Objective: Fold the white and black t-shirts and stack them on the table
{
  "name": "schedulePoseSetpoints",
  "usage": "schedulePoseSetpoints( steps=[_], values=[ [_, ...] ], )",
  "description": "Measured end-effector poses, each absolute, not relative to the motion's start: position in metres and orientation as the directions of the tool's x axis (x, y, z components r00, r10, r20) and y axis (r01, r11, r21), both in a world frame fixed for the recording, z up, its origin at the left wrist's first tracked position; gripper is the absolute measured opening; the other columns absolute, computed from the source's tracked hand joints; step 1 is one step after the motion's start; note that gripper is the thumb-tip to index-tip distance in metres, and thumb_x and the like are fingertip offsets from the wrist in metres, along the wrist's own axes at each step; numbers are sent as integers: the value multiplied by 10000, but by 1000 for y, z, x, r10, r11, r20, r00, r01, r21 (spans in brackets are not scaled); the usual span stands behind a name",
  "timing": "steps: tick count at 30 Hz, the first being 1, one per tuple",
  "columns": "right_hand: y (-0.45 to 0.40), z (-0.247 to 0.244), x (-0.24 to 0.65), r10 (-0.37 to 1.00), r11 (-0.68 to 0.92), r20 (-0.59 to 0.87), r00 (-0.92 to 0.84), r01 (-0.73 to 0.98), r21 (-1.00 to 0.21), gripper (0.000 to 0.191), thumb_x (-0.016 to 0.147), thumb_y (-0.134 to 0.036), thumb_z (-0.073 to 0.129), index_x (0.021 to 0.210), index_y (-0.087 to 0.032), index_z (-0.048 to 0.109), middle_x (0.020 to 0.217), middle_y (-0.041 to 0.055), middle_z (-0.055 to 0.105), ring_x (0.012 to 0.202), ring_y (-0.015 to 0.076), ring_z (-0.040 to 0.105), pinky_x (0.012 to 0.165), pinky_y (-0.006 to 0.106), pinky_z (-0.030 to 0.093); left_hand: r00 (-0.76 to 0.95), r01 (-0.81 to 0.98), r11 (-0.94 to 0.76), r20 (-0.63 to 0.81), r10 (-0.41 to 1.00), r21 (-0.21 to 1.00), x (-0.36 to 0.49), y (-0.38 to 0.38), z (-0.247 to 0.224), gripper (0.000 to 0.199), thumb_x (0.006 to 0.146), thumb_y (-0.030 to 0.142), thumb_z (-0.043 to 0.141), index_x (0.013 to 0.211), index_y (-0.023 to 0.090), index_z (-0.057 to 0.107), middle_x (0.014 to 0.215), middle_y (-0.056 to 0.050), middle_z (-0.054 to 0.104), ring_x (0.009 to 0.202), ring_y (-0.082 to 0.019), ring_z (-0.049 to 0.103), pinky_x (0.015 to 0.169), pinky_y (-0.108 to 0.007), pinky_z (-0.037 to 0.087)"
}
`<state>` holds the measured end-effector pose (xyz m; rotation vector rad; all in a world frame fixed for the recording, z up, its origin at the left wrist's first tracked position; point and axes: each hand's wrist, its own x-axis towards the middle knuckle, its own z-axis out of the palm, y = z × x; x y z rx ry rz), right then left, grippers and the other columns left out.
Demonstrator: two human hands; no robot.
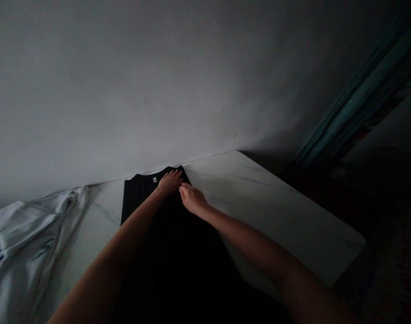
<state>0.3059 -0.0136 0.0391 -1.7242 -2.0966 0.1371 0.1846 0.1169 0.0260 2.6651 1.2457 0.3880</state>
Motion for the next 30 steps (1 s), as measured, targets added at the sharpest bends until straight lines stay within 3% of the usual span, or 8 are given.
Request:
schedulePoseSetpoints(
  steps=[3, 7, 12, 16, 22, 26, 28, 30],
  values=[
    [17, 33, 310, 968, 178, 225, -111, 936, -304, 384, 992, -173, 440, 1305, -18, 602, 1486, 239, 467, 1392, 275, 448, 1143, 382, 354, 642, 741, -653, 118, 757, 155, 196, 125, 20, 457, 929, 168, 470, 1367, 233, 583, 1559, -126, 415, 1478, -326, 295, 1174, -552, 278],
    [31, 12, 312, 982, 127, 174, -77, 947, -296, 598, 995, -286, 443, 1498, 27, 359, 1581, 245, 287, 1477, 296, 296, 1208, 430, 240, 635, 766, -643, 130, 762, 24, 193, 129, 10, 507, 975, 216, 380, 1473, 251, 470, 1613, -66, 326, 1502, -311, 230, 1193, -538, 240],
    [25, 9, 313, 988, 111, 133, -73, 947, -302, 640, 1014, -353, 381, 1530, 14, 297, 1605, 223, 240, 1502, 285, 227, 1226, 425, 170, 611, 791, -607, 63, 789, -76, 198, 124, 17, 527, 1002, 295, 321, 1526, 312, 377, 1641, -8, 263, 1504, -311, 224, 1179, -556, 251],
    [5, 12, 315, 990, 123, 108, -94, 945, -302, 629, 1027, -378, 371, 1521, 8, 323, 1602, 226, 257, 1506, 300, 208, 1218, 456, 167, 513, 858, -508, 76, 855, -81, 212, 119, 28, 535, 1015, 334, 268, 1542, 288, 350, 1626, -36, 305, 1492, -318, 251, 1181, -565, 209],
    [-72, 32, 319, 988, 127, 121, -96, 951, -283, 440, 1000, -225, 417, 1385, -46, 534, 1514, 207, 447, 1420, 250, 388, 1162, 395, 291, 514, 858, -514, 59, 856, -30, 222, 94, 29, 557, 1014, 400, 284, 1520, 194, 393, 1619, -108, 307, 1493, -318, 248, 1185, -516, 218],
    [-128, 57, 304, 983, 106, 171, -72, 974, -198, 291, 975, -339, 512, 1092, -126, 672, 1191, 173, 660, 1156, 260, 591, 991, 399, 454, 551, 830, -556, 89, 830, 47, 215, 66, 32, 569, 1004, 417, 305, 1534, 215, 351, 1627, -95, 293, 1491, -311, 257, 1180, -518, 245],
    [-148, 64, 294, 985, 96, 157, -74, 986, -137, 291, 945, -382, 568, 1067, -132, 652, 1094, 160, 663, 1068, 269, 621, 909, 401, 501, 463, 876, -476, 133, 876, 83, 207, 57, 38, 576, 983, 410, 355, 1511, 180, 376, 1572, -142, 390, 1444, -323, 347, 1154, -518, 293],
    [-160, 65, 285, 992, 80, 103, -71, 993, -86, 239, 943, -301, 561, 1090, -124, 626, 1079, 163, 652, 1010, 258, 647, 822, 372, 536, 297, 942, -315, 152, 943, 117, 195, 53, 45, 561, 948, 387, 423, 1438, 115, 455, 1454, -211, 510, 1341, -349, 467, 1084, -505, 380]
  ],
)
